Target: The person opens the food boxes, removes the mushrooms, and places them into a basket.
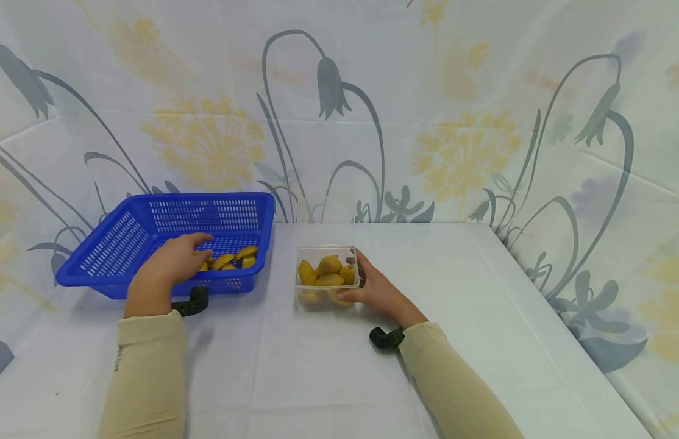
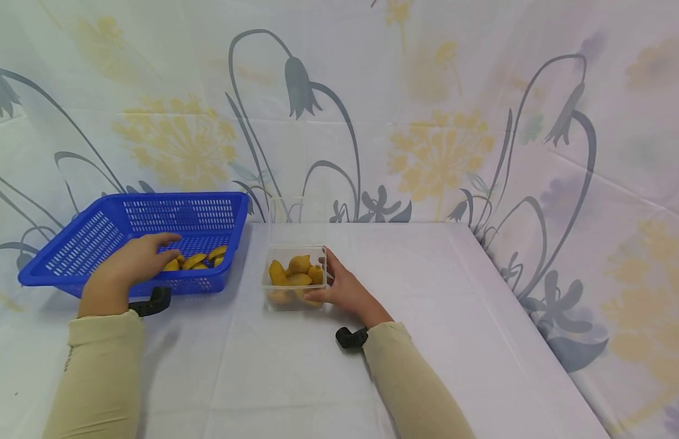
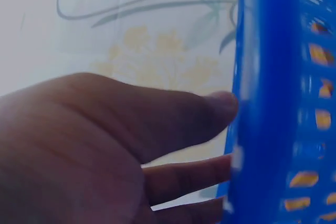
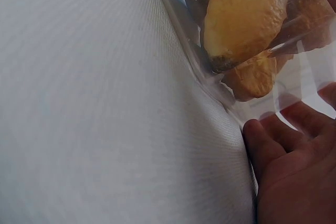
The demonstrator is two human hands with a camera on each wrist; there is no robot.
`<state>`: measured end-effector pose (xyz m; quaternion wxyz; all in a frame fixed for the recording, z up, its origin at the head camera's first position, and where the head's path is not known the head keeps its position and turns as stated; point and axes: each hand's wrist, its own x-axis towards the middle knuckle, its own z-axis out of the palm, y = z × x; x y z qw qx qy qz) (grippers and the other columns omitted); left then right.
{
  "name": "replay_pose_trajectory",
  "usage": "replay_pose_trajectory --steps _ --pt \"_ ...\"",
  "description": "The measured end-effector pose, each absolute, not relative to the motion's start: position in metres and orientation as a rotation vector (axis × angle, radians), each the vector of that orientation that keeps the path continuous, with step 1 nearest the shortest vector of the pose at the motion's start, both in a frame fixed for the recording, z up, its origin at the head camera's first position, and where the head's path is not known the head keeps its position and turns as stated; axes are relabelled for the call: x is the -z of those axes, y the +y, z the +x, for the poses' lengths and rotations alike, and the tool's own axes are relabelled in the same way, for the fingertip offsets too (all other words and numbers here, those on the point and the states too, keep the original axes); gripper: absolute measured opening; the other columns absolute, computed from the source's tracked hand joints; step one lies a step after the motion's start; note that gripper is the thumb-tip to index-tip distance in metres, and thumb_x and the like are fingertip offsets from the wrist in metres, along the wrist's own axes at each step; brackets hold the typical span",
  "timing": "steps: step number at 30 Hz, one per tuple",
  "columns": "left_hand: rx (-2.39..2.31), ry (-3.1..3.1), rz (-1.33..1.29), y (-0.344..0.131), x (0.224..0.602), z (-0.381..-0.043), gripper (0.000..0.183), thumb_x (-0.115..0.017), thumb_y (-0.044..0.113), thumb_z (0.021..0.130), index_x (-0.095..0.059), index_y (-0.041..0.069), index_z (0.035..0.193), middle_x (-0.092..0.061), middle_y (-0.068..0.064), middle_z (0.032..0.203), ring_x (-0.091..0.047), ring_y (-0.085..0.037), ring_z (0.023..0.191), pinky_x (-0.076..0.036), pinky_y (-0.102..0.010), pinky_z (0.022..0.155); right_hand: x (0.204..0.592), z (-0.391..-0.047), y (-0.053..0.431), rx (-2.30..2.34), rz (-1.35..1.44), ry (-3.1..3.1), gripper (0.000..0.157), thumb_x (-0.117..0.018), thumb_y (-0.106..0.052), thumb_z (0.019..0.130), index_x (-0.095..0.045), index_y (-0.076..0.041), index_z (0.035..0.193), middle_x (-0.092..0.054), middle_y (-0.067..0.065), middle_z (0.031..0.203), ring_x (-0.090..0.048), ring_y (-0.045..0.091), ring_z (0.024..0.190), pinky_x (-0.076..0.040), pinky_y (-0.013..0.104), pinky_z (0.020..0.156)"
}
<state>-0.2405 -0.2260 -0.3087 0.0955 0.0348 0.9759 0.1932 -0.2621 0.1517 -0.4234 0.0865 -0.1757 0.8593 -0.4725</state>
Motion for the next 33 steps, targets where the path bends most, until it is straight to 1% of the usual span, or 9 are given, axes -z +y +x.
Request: replay_pose_trajectory --steps 4,8,15,18,21,27,33 --pt "-0.588 2.916 0.16 -0.218 0.305 -0.24 0.055 -0.04 0.039 0.095 -0.029 0.012 0.142 -0.032 -0.025 0.142 -0.032 -0.047 0.126 -0.03 -0.064 0.098 0.424 -0.263 0.151 1.412 -0.521 2.562 0.108 -0.078 -0.046 0.064 -0.004 -0.042 0.143 -0.029 -0.008 0.147 -0.037 0.016 0.131 -0.033 0.042 0.107" --pt "-0.597 2.933 0.217 -0.211 0.302 -0.238 0.056 -0.041 0.041 0.094 -0.031 0.014 0.142 -0.03 -0.023 0.144 -0.03 -0.045 0.128 -0.029 -0.062 0.1 0.425 -0.263 0.151 1.411 -0.516 2.56 0.108 -0.078 -0.046 0.064 -0.004 -0.041 0.143 -0.029 -0.008 0.147 -0.038 0.016 0.131 -0.034 0.042 0.107" --pt "-0.585 2.981 0.3 -0.2 0.294 -0.235 0.053 -0.042 0.039 0.094 -0.033 0.014 0.14 -0.032 -0.021 0.144 -0.027 -0.044 0.131 -0.026 -0.061 0.103 0.425 -0.263 0.152 1.403 -0.511 2.56 0.11 -0.078 -0.047 0.063 -0.003 -0.042 0.143 -0.028 -0.006 0.148 -0.037 0.016 0.131 -0.034 0.042 0.107" --pt "-0.603 2.998 0.345 -0.194 0.292 -0.234 0.052 -0.044 0.037 0.094 -0.035 0.013 0.139 -0.034 -0.019 0.143 -0.028 -0.042 0.131 -0.026 -0.06 0.103 0.425 -0.264 0.152 1.406 -0.524 2.56 0.11 -0.078 -0.046 0.064 -0.002 -0.04 0.143 -0.028 -0.004 0.148 -0.036 0.017 0.132 -0.034 0.042 0.107" --pt "-0.625 3.005 0.399 -0.188 0.292 -0.233 0.05 -0.045 0.035 0.094 -0.037 0.013 0.138 -0.036 -0.018 0.142 -0.03 -0.04 0.131 -0.028 -0.058 0.104 0.424 -0.262 0.152 1.42 -0.521 2.547 0.109 -0.078 -0.045 0.064 -0.003 -0.04 0.143 -0.028 -0.005 0.148 -0.037 0.017 0.132 -0.033 0.042 0.107" --pt "-0.639 3.008 0.438 -0.175 0.291 -0.231 0.052 -0.047 0.039 0.093 -0.038 0.015 0.138 -0.037 -0.014 0.142 -0.031 -0.036 0.132 -0.029 -0.056 0.105 0.424 -0.261 0.152 1.438 -0.514 2.525 0.107 -0.078 -0.043 0.066 -0.003 -0.043 0.142 -0.027 -0.007 0.148 -0.037 0.016 0.132 -0.032 0.043 0.108" --pt "-0.659 3.019 0.523 -0.163 0.293 -0.231 0.047 -0.048 0.032 0.093 -0.041 0.014 0.136 -0.04 -0.013 0.141 -0.033 -0.034 0.131 -0.029 -0.054 0.106 0.424 -0.262 0.152 1.438 -0.515 2.52 0.107 -0.078 -0.043 0.066 -0.003 -0.043 0.142 -0.027 -0.007 0.148 -0.036 0.016 0.132 -0.032 0.042 0.108"
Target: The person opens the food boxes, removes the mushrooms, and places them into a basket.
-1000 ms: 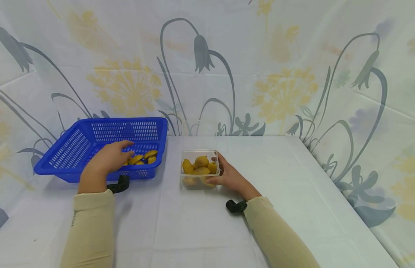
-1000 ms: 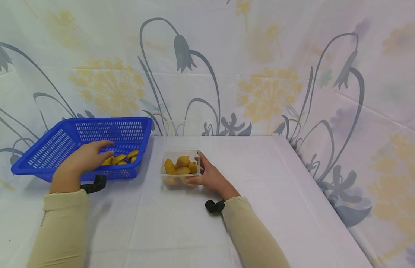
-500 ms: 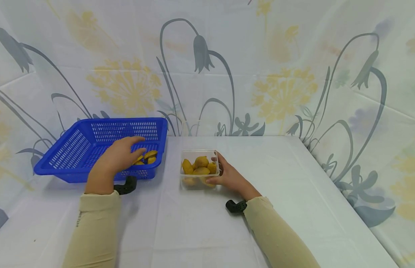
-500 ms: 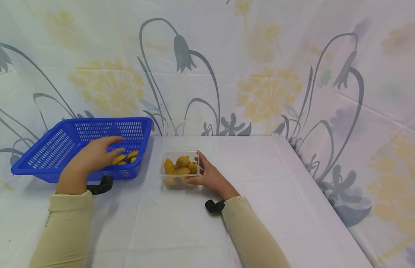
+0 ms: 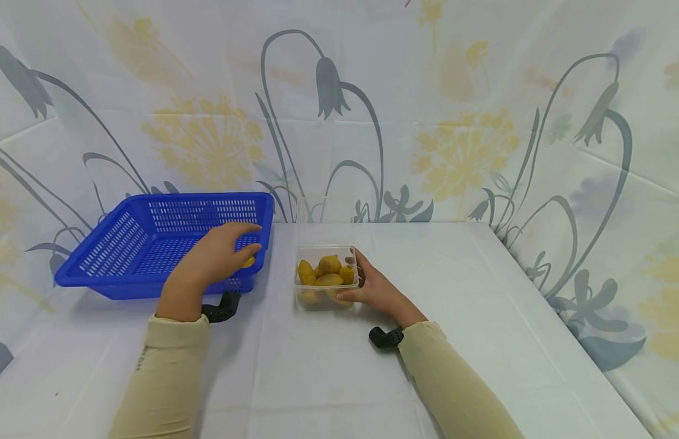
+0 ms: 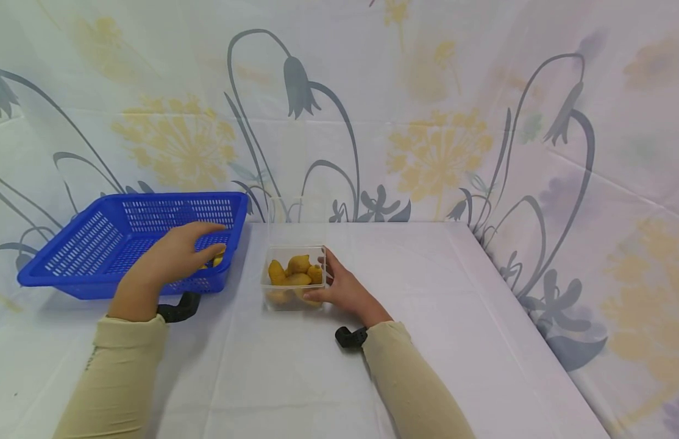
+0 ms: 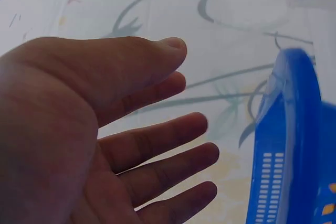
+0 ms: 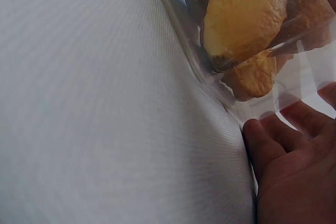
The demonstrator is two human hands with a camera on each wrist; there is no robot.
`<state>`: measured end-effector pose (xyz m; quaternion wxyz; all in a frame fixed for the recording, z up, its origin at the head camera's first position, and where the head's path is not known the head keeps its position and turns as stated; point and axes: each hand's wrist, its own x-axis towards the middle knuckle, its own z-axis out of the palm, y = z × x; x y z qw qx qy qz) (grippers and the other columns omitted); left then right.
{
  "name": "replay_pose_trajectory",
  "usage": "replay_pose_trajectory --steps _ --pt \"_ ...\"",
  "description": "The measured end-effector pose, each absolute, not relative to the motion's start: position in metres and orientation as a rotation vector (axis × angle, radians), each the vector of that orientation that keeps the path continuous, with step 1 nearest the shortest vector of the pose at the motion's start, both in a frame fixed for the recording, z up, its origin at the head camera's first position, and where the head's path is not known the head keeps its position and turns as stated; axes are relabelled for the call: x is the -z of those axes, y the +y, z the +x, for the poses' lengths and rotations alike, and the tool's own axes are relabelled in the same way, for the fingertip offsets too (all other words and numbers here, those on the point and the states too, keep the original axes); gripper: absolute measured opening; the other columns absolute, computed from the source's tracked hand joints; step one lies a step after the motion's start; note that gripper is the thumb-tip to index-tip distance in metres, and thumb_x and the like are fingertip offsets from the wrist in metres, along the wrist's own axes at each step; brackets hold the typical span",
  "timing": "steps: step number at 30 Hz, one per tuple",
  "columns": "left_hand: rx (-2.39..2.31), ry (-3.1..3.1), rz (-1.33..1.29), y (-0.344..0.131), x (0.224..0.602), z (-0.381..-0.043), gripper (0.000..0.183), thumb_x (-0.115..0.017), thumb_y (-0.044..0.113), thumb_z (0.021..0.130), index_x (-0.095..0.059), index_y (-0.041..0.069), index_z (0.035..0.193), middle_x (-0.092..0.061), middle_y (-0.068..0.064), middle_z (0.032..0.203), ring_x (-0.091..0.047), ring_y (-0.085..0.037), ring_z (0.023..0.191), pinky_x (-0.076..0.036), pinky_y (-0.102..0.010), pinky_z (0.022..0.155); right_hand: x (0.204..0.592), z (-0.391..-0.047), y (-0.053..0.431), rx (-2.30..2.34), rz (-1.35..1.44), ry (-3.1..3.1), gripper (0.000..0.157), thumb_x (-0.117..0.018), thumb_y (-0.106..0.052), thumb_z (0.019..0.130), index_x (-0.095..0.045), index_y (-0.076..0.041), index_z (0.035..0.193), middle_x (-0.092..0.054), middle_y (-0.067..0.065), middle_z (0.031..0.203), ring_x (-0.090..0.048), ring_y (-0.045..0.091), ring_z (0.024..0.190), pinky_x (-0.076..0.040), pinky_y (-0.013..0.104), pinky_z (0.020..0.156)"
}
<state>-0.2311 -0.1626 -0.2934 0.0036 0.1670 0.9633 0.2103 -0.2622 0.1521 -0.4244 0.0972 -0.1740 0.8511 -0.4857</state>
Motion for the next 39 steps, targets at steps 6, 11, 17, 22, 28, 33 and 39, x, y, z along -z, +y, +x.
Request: replay_pose_trajectory --steps 6,11,17,22,28,33,39 --pt "-0.654 3.071 0.629 -0.148 0.295 -0.23 0.044 -0.05 0.029 0.092 -0.046 0.013 0.133 -0.042 -0.014 0.138 -0.037 -0.033 0.129 -0.032 -0.052 0.105 0.423 -0.262 0.152 1.457 -0.536 2.503 0.109 -0.078 -0.042 0.066 -0.003 -0.036 0.145 -0.027 -0.004 0.148 -0.036 0.018 0.132 -0.032 0.042 0.108" --pt "-0.634 3.081 0.671 -0.137 0.296 -0.228 0.045 -0.051 0.031 0.092 -0.044 0.017 0.134 -0.042 -0.013 0.138 -0.039 -0.033 0.127 -0.035 -0.051 0.103 0.422 -0.262 0.152 1.459 -0.553 2.499 0.11 -0.078 -0.042 0.067 -0.003 -0.032 0.146 -0.027 -0.002 0.149 -0.036 0.019 0.133 -0.032 0.042 0.108" --pt "-0.655 3.077 0.697 -0.127 0.301 -0.228 0.048 -0.052 0.034 0.091 -0.041 0.023 0.136 -0.04 -0.008 0.141 -0.037 -0.03 0.13 -0.034 -0.051 0.104 0.402 -0.25 0.149 1.431 -0.585 2.472 0.107 -0.076 -0.033 0.072 0.0 -0.022 0.147 -0.023 0.008 0.15 -0.032 0.025 0.135 -0.031 0.045 0.108" --pt "-0.667 3.063 0.748 -0.118 0.303 -0.226 0.048 -0.053 0.034 0.091 -0.042 0.023 0.136 -0.041 -0.006 0.141 -0.037 -0.029 0.13 -0.034 -0.05 0.105 0.409 -0.255 0.15 1.44 -0.57 2.465 0.108 -0.077 -0.032 0.071 0.0 -0.024 0.147 -0.023 0.006 0.151 -0.031 0.023 0.135 -0.031 0.044 0.108" --pt "-0.69 3.044 0.788 -0.109 0.305 -0.224 0.047 -0.053 0.035 0.09 -0.043 0.024 0.135 -0.044 -0.005 0.138 -0.041 -0.027 0.127 -0.037 -0.049 0.103 0.423 -0.263 0.152 1.452 -0.553 2.514 0.11 -0.078 -0.041 0.066 -0.004 -0.031 0.146 -0.028 -0.003 0.148 -0.036 0.019 0.133 -0.033 0.043 0.107" --pt "-0.727 3.018 0.824 -0.102 0.309 -0.222 0.045 -0.052 0.036 0.09 -0.044 0.025 0.134 -0.047 -0.005 0.135 -0.049 -0.027 0.119 -0.043 -0.048 0.096 0.424 -0.262 0.152 1.461 -0.541 2.519 0.11 -0.078 -0.044 0.065 -0.005 -0.034 0.146 -0.029 -0.005 0.147 -0.037 0.017 0.132 -0.033 0.043 0.107" --pt "-0.743 2.993 0.89 -0.094 0.315 -0.223 0.043 -0.054 0.031 0.09 -0.046 0.022 0.132 -0.05 -0.005 0.131 -0.051 -0.024 0.115 -0.045 -0.045 0.095 0.424 -0.263 0.153 1.444 -0.541 2.528 0.107 -0.078 -0.044 0.066 -0.005 -0.038 0.145 -0.029 -0.005 0.147 -0.037 0.016 0.131 -0.034 0.042 0.107"
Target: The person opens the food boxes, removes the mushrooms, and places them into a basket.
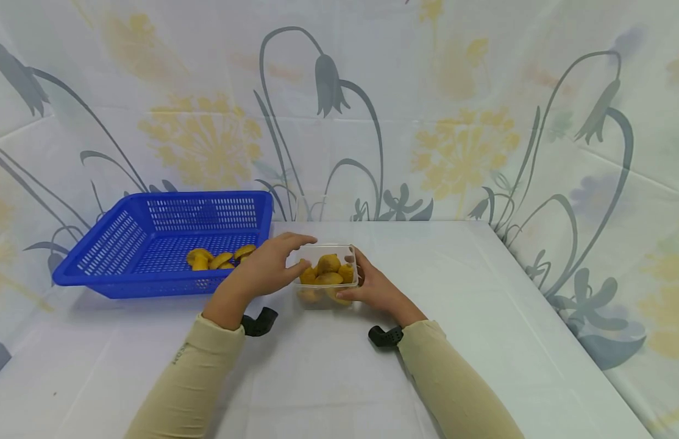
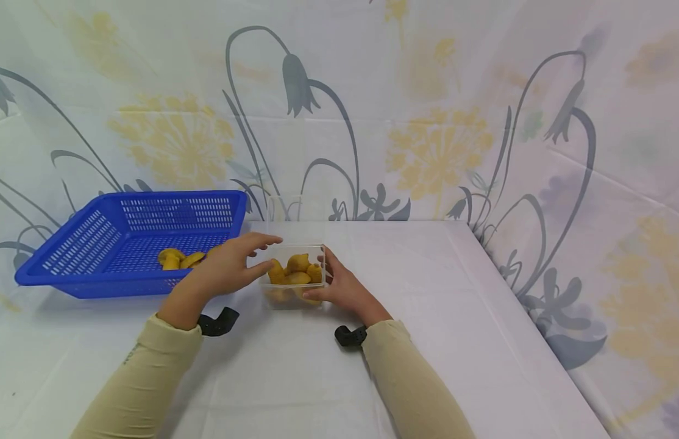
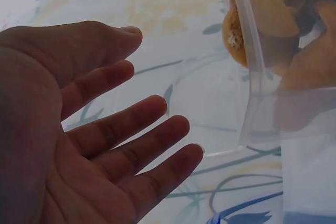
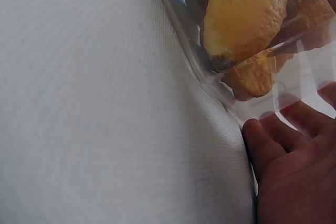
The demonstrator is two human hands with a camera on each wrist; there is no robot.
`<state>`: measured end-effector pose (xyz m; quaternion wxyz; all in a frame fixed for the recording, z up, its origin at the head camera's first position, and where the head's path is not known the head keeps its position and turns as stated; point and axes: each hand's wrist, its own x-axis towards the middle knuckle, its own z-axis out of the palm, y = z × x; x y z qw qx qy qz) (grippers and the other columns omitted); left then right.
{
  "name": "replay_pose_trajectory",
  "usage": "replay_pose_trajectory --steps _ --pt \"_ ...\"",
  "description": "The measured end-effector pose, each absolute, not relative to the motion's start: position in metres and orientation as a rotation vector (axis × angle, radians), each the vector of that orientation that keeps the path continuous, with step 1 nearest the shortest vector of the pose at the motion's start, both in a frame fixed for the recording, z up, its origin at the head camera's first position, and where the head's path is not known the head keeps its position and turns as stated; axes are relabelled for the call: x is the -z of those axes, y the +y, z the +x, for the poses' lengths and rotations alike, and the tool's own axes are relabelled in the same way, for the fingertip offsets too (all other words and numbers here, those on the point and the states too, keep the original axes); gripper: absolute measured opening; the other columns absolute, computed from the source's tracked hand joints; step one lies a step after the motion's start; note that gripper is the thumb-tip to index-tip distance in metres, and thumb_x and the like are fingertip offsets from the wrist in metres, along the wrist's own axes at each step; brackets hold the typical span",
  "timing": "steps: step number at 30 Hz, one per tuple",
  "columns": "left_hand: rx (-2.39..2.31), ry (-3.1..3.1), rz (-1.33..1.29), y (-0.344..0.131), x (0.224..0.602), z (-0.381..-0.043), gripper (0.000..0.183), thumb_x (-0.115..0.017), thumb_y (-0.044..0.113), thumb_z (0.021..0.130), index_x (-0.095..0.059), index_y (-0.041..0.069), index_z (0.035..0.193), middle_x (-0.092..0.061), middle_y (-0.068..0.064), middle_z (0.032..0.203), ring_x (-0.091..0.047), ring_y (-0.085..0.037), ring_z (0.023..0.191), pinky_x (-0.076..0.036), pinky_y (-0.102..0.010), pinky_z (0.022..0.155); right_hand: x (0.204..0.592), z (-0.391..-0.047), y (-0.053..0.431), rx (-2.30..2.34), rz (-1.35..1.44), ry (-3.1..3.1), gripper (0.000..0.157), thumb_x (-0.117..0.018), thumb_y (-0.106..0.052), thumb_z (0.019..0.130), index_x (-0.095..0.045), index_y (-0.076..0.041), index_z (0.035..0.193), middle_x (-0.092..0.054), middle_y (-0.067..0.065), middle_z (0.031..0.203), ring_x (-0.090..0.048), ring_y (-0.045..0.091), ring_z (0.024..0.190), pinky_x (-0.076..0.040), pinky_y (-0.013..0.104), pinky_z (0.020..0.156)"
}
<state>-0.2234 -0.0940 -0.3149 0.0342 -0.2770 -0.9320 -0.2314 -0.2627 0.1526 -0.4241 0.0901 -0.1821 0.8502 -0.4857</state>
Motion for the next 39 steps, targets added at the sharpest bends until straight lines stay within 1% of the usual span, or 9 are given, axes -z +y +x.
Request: replay_pose_trajectory --steps 5,10,16,20,23,29,32,35,39 --pt "0.722 -2.891 -0.868 -0.087 0.318 -0.223 0.043 -0.055 0.028 0.089 -0.047 0.023 0.131 -0.05 -0.003 0.131 -0.052 -0.023 0.114 -0.045 -0.044 0.095 0.425 -0.262 0.153 1.429 -0.542 2.541 0.109 -0.077 -0.044 0.066 -0.004 -0.032 0.146 -0.029 -0.005 0.147 -0.037 0.016 0.131 -0.034 0.042 0.107" --pt "0.715 -2.886 -0.9 -0.081 0.322 -0.223 0.043 -0.058 0.028 0.088 -0.049 0.022 0.129 -0.051 -0.003 0.13 -0.054 -0.022 0.111 -0.046 -0.042 0.094 0.426 -0.263 0.154 1.427 -0.552 2.533 0.106 -0.076 -0.044 0.068 -0.004 -0.036 0.145 -0.028 -0.005 0.147 -0.037 0.016 0.131 -0.033 0.042 0.107" --pt "0.765 -2.879 -0.95 -0.073 0.329 -0.225 0.041 -0.059 0.028 0.087 -0.052 0.018 0.127 -0.053 -0.004 0.127 -0.054 -0.023 0.111 -0.046 -0.042 0.095 0.425 -0.262 0.155 1.427 -0.537 2.537 0.107 -0.076 -0.043 0.068 -0.004 -0.031 0.146 -0.028 -0.005 0.147 -0.037 0.015 0.131 -0.033 0.042 0.107" --pt "0.806 -2.899 -0.968 -0.07 0.332 -0.226 0.036 -0.059 0.024 0.087 -0.055 0.015 0.122 -0.057 -0.005 0.12 -0.054 -0.024 0.109 -0.046 -0.04 0.095 0.425 -0.261 0.154 1.425 -0.527 2.54 0.109 -0.076 -0.047 0.066 -0.004 -0.032 0.146 -0.029 -0.006 0.147 -0.037 0.015 0.131 -0.034 0.042 0.107" --pt "0.824 -2.915 -0.975 -0.069 0.334 -0.227 0.033 -0.06 0.022 0.087 -0.057 0.014 0.118 -0.059 -0.004 0.114 -0.056 -0.022 0.105 -0.047 -0.038 0.093 0.425 -0.261 0.153 1.438 -0.539 2.532 0.109 -0.076 -0.049 0.065 -0.004 -0.034 0.146 -0.028 -0.004 0.148 -0.037 0.016 0.131 -0.034 0.043 0.106" --pt "0.829 -2.899 -1.06 -0.065 0.338 -0.233 0.027 -0.06 0.02 0.086 -0.06 0.011 0.112 -0.062 -0.002 0.106 -0.058 -0.018 0.098 -0.049 -0.034 0.089 0.425 -0.263 0.154 1.451 -0.531 2.503 0.106 -0.077 -0.043 0.068 -0.002 -0.043 0.142 -0.027 -0.005 0.148 -0.038 0.016 0.131 -0.034 0.041 0.107" --pt "0.846 -2.907 -1.082 -0.063 0.341 -0.236 0.026 -0.06 0.02 0.086 -0.06 0.011 0.111 -0.062 -0.001 0.104 -0.059 -0.016 0.096 -0.05 -0.034 0.088 0.423 -0.262 0.154 1.442 -0.533 2.484 0.106 -0.076 -0.037 0.07 0.0 -0.038 0.144 -0.025 -0.002 0.149 -0.036 0.017 0.132 -0.033 0.041 0.108" --pt "0.849 -2.928 -1.086 -0.061 0.342 -0.239 0.025 -0.06 0.021 0.087 -0.06 0.012 0.111 -0.063 -0.001 0.104 -0.059 -0.014 0.095 -0.05 -0.033 0.088 0.41 -0.254 0.152 1.42 -0.558 2.479 0.106 -0.075 -0.033 0.073 0.0 -0.028 0.147 -0.024 0.005 0.15 -0.033 0.02 0.134 -0.033 0.042 0.107" --pt "0.816 -2.953 -1.075 -0.059 0.343 -0.241 0.025 -0.06 0.023 0.087 -0.061 0.013 0.11 -0.063 0.001 0.103 -0.059 -0.012 0.094 -0.05 -0.031 0.088 0.412 -0.254 0.152 1.439 -0.564 2.497 0.106 -0.075 -0.043 0.069 -0.002 -0.035 0.145 -0.027 0.001 0.149 -0.034 0.017 0.134 -0.035 0.04 0.106"
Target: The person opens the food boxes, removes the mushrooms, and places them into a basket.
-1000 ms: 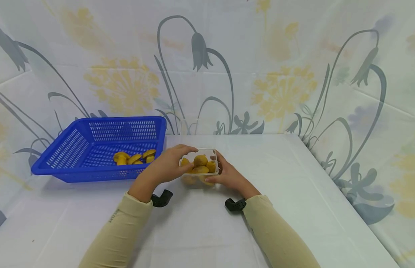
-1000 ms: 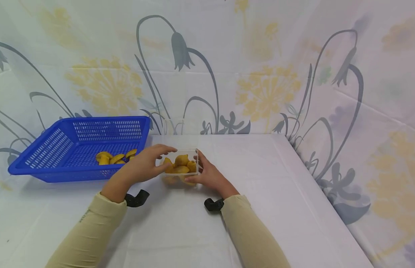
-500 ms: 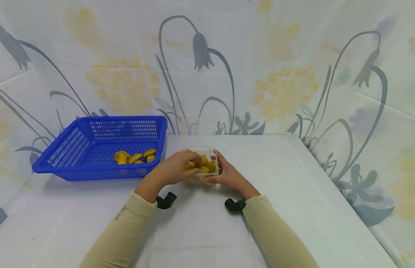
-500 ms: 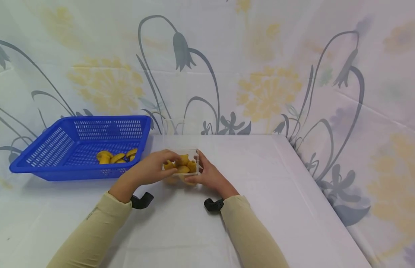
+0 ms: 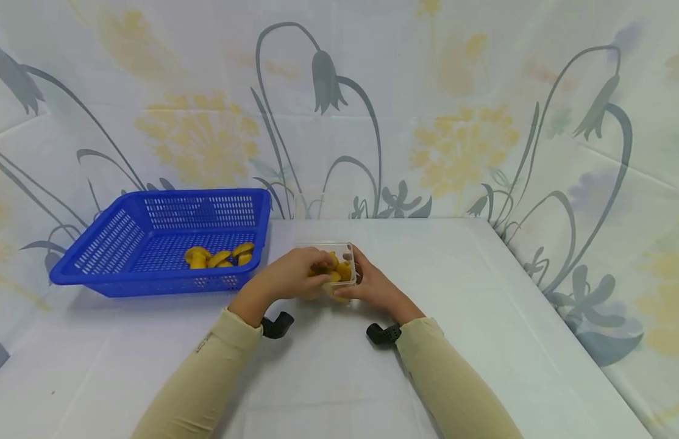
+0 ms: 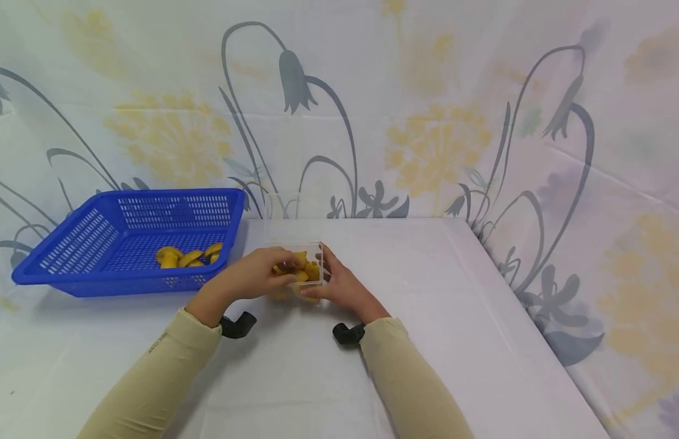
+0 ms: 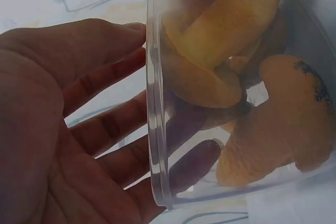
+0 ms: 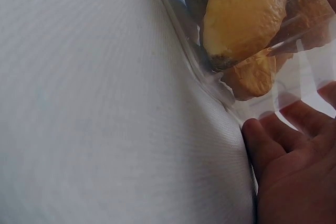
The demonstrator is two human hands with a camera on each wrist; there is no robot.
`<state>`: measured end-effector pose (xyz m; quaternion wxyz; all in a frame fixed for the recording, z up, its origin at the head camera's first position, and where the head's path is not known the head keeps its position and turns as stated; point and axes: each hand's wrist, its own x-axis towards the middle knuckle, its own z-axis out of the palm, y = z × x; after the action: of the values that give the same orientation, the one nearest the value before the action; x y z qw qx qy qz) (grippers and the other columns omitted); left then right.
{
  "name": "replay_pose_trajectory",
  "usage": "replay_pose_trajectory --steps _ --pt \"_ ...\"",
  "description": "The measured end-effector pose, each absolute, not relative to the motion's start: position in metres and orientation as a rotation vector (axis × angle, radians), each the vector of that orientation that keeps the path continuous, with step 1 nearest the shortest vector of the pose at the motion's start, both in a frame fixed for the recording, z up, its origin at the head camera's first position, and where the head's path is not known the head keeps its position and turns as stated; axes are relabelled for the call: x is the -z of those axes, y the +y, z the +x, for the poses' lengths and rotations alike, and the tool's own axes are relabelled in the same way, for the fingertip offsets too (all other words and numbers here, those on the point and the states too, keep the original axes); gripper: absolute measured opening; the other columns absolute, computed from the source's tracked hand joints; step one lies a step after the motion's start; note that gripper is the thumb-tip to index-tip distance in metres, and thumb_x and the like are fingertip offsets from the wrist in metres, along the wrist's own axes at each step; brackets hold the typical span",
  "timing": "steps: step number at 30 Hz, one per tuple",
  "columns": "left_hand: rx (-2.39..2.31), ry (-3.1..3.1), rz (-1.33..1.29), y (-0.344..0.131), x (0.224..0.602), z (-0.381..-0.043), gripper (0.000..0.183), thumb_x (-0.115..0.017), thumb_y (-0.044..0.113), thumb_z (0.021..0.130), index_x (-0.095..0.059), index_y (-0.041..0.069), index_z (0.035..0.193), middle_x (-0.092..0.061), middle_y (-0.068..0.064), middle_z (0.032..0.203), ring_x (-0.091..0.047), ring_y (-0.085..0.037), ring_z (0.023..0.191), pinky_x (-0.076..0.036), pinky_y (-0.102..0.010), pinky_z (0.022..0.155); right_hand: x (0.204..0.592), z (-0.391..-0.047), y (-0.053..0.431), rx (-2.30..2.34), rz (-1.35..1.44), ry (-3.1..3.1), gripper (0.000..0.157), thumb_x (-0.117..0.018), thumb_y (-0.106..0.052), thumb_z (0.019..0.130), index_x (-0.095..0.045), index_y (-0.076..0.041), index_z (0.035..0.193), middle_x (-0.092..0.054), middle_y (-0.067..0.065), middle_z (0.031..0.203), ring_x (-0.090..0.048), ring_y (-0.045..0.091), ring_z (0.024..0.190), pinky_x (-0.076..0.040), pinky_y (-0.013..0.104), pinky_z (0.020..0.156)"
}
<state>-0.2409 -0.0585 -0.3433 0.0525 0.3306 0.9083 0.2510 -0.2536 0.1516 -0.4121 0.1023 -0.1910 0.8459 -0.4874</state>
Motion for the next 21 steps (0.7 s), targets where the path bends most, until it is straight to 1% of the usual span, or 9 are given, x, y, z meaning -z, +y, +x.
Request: replay_pose_trajectory --steps 3,5,9,12,16,19,21 --pt "-0.737 2.768 0.985 -0.056 0.343 -0.242 0.023 -0.06 0.025 0.087 -0.063 0.015 0.108 -0.063 0.003 0.101 -0.058 -0.011 0.092 -0.05 -0.03 0.087 0.425 -0.261 0.153 1.476 -0.564 2.502 0.107 -0.076 -0.05 0.065 -0.004 -0.041 0.143 -0.028 -0.004 0.147 -0.035 0.014 0.132 -0.037 0.04 0.105" --pt "-0.721 2.769 0.972 -0.054 0.342 -0.241 0.022 -0.059 0.026 0.087 -0.064 0.016 0.106 -0.063 0.004 0.099 -0.057 -0.011 0.091 -0.05 -0.029 0.085 0.425 -0.261 0.154 1.483 -0.582 2.498 0.107 -0.076 -0.048 0.066 -0.004 -0.039 0.144 -0.029 -0.002 0.147 -0.037 0.016 0.131 -0.038 0.04 0.103" --pt "-0.691 2.759 0.933 -0.048 0.337 -0.24 0.02 -0.059 0.027 0.088 -0.067 0.017 0.103 -0.064 0.004 0.096 -0.055 -0.011 0.087 -0.05 -0.028 0.083 0.425 -0.261 0.154 1.471 -0.579 2.501 0.105 -0.076 -0.047 0.067 -0.004 -0.042 0.142 -0.031 -0.002 0.147 -0.04 0.015 0.129 -0.041 0.039 0.101" --pt "-0.677 2.745 0.87 -0.044 0.335 -0.241 0.019 -0.059 0.028 0.088 -0.068 0.017 0.101 -0.065 0.005 0.093 -0.056 -0.011 0.084 -0.05 -0.028 0.08 0.422 -0.259 0.154 1.452 -0.555 2.5 0.105 -0.076 -0.044 0.068 -0.003 -0.039 0.144 -0.029 -0.004 0.147 -0.038 0.014 0.13 -0.039 0.038 0.102" --pt "-0.715 2.725 0.749 -0.04 0.332 -0.241 0.017 -0.062 0.028 0.086 -0.068 0.017 0.098 -0.065 0.003 0.09 -0.058 -0.012 0.081 -0.051 -0.029 0.078 0.408 -0.25 0.152 1.433 -0.551 2.481 0.105 -0.074 -0.037 0.073 0.0 -0.028 0.147 -0.025 0.0 0.15 -0.034 0.018 0.133 -0.037 0.04 0.104" --pt "-0.762 2.725 0.672 -0.037 0.333 -0.242 0.015 -0.064 0.028 0.084 -0.067 0.017 0.094 -0.065 0.002 0.089 -0.058 -0.013 0.082 -0.052 -0.03 0.078 0.396 -0.243 0.151 1.412 -0.563 2.469 0.103 -0.073 -0.033 0.075 0.001 -0.025 0.147 -0.025 0.006 0.15 -0.034 0.02 0.133 -0.037 0.041 0.104" --pt "-0.782 2.738 0.64 -0.036 0.334 -0.243 0.014 -0.066 0.028 0.082 -0.067 0.017 0.091 -0.065 0.002 0.089 -0.058 -0.013 0.082 -0.052 -0.03 0.077 0.393 -0.241 0.151 1.404 -0.566 2.467 0.102 -0.072 -0.032 0.076 0.001 -0.026 0.147 -0.026 0.008 0.15 -0.036 0.021 0.132 -0.037 0.04 0.104"
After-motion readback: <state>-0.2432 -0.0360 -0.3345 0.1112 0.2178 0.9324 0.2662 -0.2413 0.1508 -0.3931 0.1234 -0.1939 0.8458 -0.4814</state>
